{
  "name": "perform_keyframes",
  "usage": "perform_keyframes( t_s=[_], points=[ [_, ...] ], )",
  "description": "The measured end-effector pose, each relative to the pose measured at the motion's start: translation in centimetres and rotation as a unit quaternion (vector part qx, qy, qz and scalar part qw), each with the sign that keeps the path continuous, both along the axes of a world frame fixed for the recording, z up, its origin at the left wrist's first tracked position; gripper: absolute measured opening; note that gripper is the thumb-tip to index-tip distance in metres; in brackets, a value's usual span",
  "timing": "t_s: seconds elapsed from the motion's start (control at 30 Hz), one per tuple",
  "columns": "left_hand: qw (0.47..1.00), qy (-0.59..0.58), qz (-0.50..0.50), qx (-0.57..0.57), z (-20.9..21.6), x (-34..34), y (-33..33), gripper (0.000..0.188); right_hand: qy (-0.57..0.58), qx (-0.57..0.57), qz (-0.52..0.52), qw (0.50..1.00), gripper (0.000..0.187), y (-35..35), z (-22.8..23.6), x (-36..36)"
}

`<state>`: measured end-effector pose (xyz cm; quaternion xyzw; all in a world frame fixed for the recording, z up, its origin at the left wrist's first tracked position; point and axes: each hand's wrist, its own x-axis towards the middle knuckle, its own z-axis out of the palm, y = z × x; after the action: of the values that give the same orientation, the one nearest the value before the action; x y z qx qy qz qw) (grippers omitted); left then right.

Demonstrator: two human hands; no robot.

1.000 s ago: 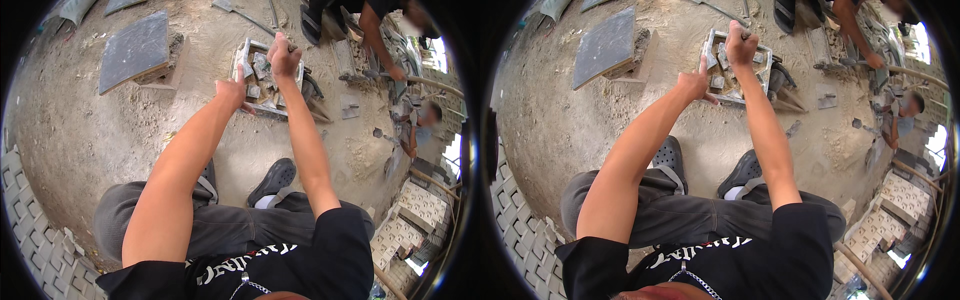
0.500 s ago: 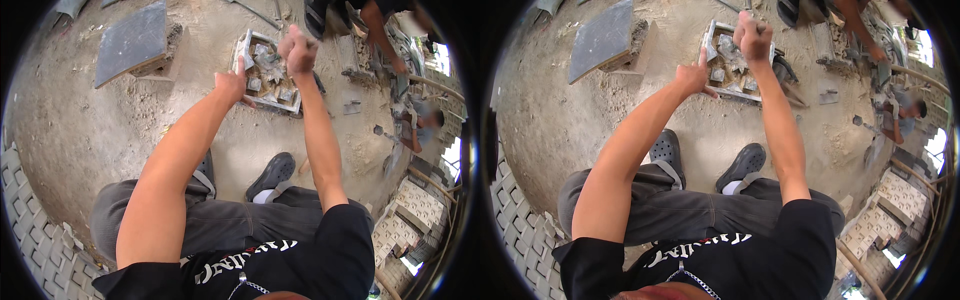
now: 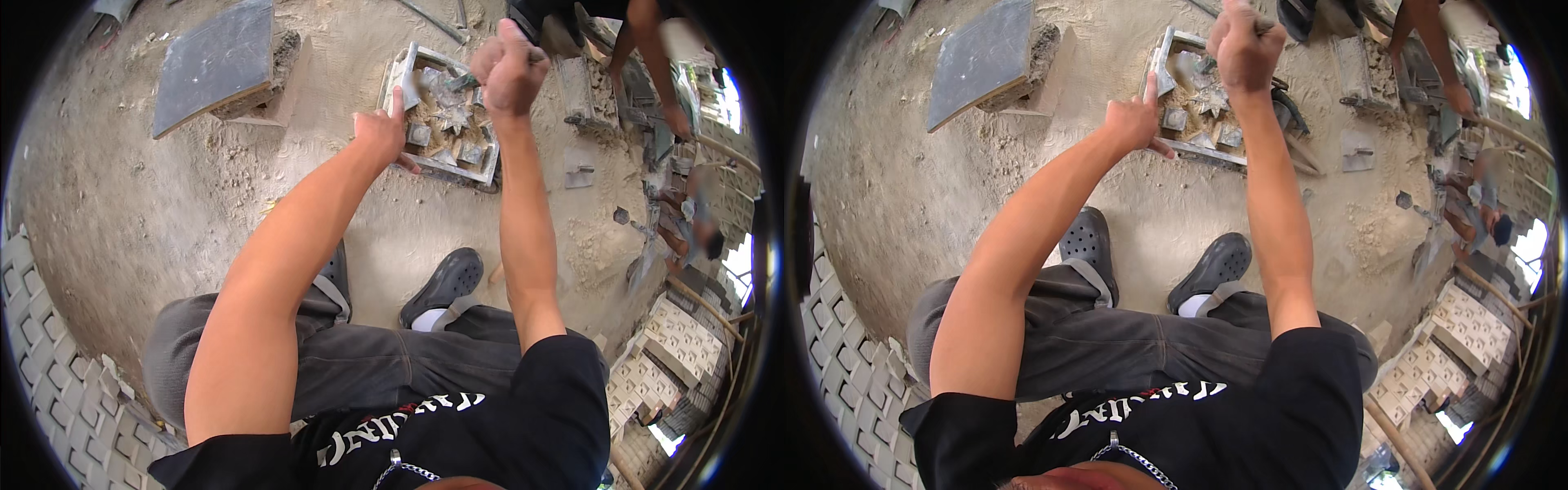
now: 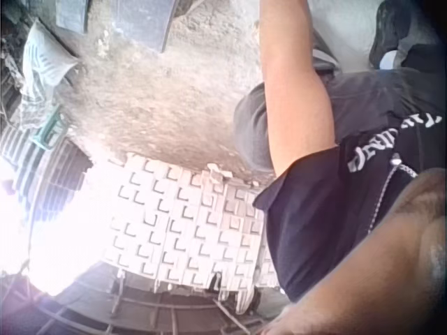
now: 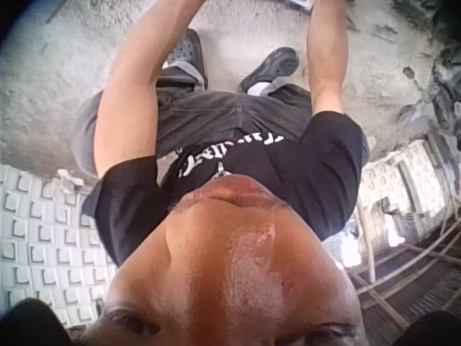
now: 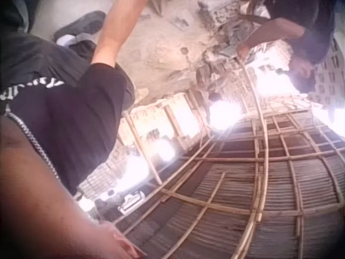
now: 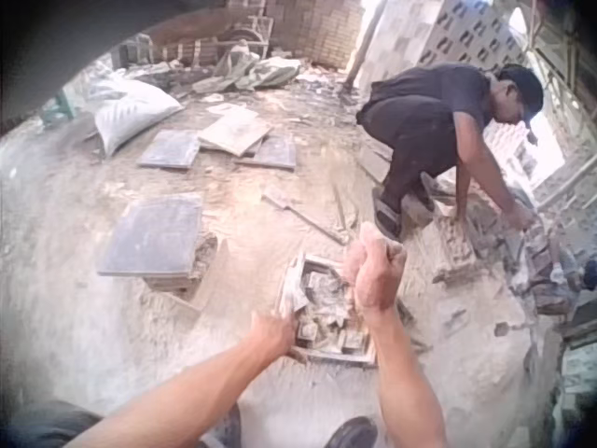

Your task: The person fills a metal mold with a dry material, spreads it evenly by hand, and then uses a pointed tool to repeatedly pack and level the material within the mold's pattern.

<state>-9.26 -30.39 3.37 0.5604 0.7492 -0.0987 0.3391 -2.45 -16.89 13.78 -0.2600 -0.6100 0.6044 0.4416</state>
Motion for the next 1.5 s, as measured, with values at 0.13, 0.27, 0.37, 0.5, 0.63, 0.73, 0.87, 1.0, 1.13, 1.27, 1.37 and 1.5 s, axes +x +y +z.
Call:
perform_keyframes(
  t_s=[0.13,0.27,0.37,0.5,0.63,0.73,0.87,1.0,1.13,1.27,1.37,1.5],
  points=[
    [1.000,0.000,-0.019,0.009,0.9,0.6,1.2,0.162,-0.039,0.064,-0.047,0.996,0.053,-0.2,-4.5,1.8],
    [1.000,0.003,-0.009,0.007,0.7,0.4,0.4,0.162,-0.030,-0.028,0.015,0.999,0.051,-1.0,-4.6,1.4],
    [1.000,0.004,-0.007,0.009,0.3,0.2,0.3,0.162,0.027,-0.017,-0.035,0.999,0.052,-0.5,-1.1,1.9],
    [1.000,0.017,-0.011,0.011,0.2,0.2,0.3,0.162,0.065,-0.064,-0.140,0.986,0.052,-3.5,3.1,3.3],
    [1.000,0.025,-0.016,0.004,0.5,0.5,0.4,0.163,0.023,-0.080,-0.263,0.961,0.052,-6.0,1.6,4.8],
    [1.000,0.021,-0.010,0.003,0.4,0.4,0.8,0.162,-0.019,-0.049,-0.348,0.936,0.053,-5.8,-4.0,4.1],
    [1.000,0.020,-0.011,-0.007,0.7,0.6,0.8,0.162,0.027,0.003,-0.161,0.987,0.048,-5.5,-5.2,6.0],
    [1.000,0.026,-0.011,-0.002,0.8,0.6,0.9,0.163,0.006,-0.104,0.118,0.987,0.044,-4.3,-5.5,7.2],
    [1.000,0.017,-0.006,0.004,0.2,0.6,0.7,0.163,-0.048,-0.051,0.006,0.998,0.049,-4.1,-3.4,6.5],
    [1.000,0.020,-0.004,-0.002,0.5,0.3,0.6,0.162,0.064,-0.099,-0.029,0.993,0.048,-4.6,0.4,6.8],
    [0.999,0.031,-0.016,-0.002,0.6,0.6,0.8,0.161,0.056,-0.076,-0.078,0.993,0.048,-4.9,-2.7,6.9],
    [1.000,0.024,-0.016,0.007,0.8,0.5,1.1,0.161,0.035,-0.108,-0.073,0.991,0.048,-4.2,-6.6,6.7]
  ],
)
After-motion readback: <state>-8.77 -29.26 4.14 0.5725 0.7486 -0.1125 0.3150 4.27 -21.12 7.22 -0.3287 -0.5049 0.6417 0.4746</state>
